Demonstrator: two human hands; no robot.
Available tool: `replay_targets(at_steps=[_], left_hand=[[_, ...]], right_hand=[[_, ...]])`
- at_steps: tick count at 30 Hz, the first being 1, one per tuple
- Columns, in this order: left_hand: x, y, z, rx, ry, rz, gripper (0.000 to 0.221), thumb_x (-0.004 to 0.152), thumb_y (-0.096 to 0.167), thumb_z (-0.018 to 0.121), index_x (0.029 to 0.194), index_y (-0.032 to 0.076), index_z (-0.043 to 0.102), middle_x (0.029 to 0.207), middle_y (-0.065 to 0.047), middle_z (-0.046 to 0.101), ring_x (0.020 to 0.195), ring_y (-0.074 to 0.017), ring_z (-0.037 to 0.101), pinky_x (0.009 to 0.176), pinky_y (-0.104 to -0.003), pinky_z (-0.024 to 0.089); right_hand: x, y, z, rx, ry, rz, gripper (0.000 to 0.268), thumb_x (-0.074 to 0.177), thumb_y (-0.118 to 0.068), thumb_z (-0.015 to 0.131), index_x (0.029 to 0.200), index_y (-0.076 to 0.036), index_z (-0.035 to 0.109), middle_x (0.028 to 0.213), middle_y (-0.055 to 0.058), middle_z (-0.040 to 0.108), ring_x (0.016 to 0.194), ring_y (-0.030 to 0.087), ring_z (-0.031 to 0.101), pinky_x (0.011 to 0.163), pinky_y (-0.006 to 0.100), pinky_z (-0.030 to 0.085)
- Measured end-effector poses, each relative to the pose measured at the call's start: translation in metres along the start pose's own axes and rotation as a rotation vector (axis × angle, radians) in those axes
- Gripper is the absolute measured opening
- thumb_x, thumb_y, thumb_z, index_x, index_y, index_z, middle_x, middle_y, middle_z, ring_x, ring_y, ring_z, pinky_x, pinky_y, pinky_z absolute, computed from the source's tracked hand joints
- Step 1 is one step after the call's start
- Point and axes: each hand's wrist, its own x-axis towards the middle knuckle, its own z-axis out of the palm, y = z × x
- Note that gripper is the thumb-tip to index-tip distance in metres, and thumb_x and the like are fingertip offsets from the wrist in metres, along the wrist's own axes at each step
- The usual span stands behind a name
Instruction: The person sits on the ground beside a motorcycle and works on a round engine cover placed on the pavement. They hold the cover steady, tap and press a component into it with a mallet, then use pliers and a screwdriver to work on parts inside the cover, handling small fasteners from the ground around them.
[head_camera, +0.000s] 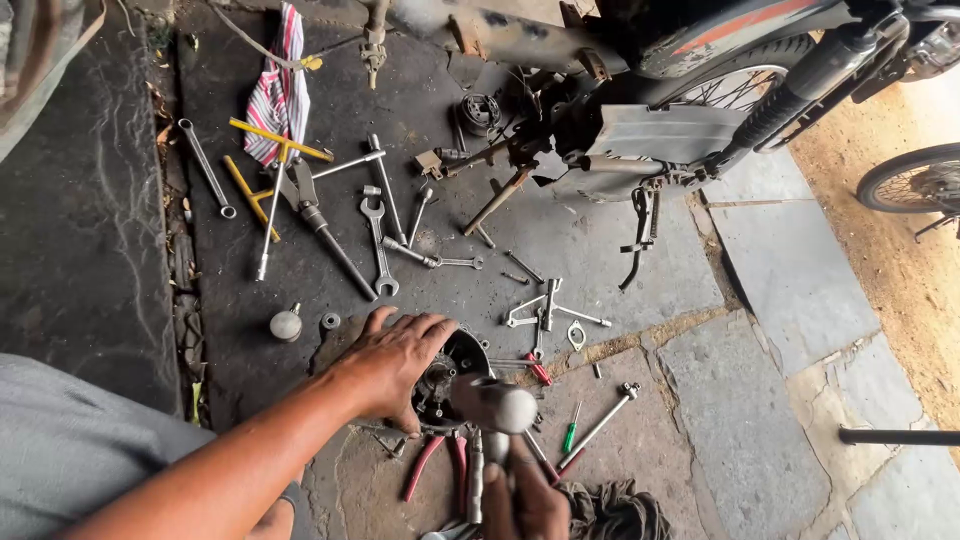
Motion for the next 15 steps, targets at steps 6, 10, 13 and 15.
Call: replay_targets(at_steps=[6,10,13,15], left_hand=[[0.004,-0.001,-0.004,0.023,0.031,0.039,0.149,0.046,0.048,0.102,0.158,0.009,0.012,0.164,-0.011,0.023,0.152,-0.0264,0.025,0.122,-0.058,0.007],[-0.001,0.000,-0.005,-0.023,-0.009,0.005,0.150,0.046,0.047,0.102,0.159,0.010,0.011,0.164,-0.011,0.023,0.152,-0.0248,0.023,0.123,-0.056,0.005],[-0.002,0.001,-0.002,-0.025,-0.009,0.009,0.150,0.046,0.045,0.103,0.159,0.010,0.010,0.164,-0.011,0.023,0.152,-0.0255,0.023,0.123,-0.056,0.005],[-0.004,0.002,-0.004,-0.021,-0.002,0.009,0.150,0.046,0.044,0.103,0.159,0.010,0.010,0.163,-0.012,0.024,0.152,-0.0254,0.023,0.124,-0.055,0.005]], right_hand=[[0.017,0.021,0.012,-0.265,-0.023,-0.148,0.054,0.086,-0.019,0.073,0.138,-0.006,0.069,0.083,0.014,0.085,0.060,0.009,0.073,0.057,0.024,0.054],[-0.002,-0.024,0.000,-0.102,0.009,-0.031,0.051,0.090,-0.021,0.068,0.139,-0.004,0.065,0.074,0.016,0.080,0.051,0.012,0.067,0.049,0.024,0.048],[-0.010,-0.020,-0.010,0.141,0.220,-0.211,0.045,0.090,-0.015,0.065,0.130,0.005,0.066,0.067,0.016,0.077,0.051,0.014,0.064,0.048,0.023,0.045],[0.004,0.018,-0.002,0.151,0.347,-0.373,0.041,0.092,-0.014,0.064,0.127,0.008,0.066,0.065,0.012,0.074,0.052,0.016,0.065,0.049,0.022,0.047]])
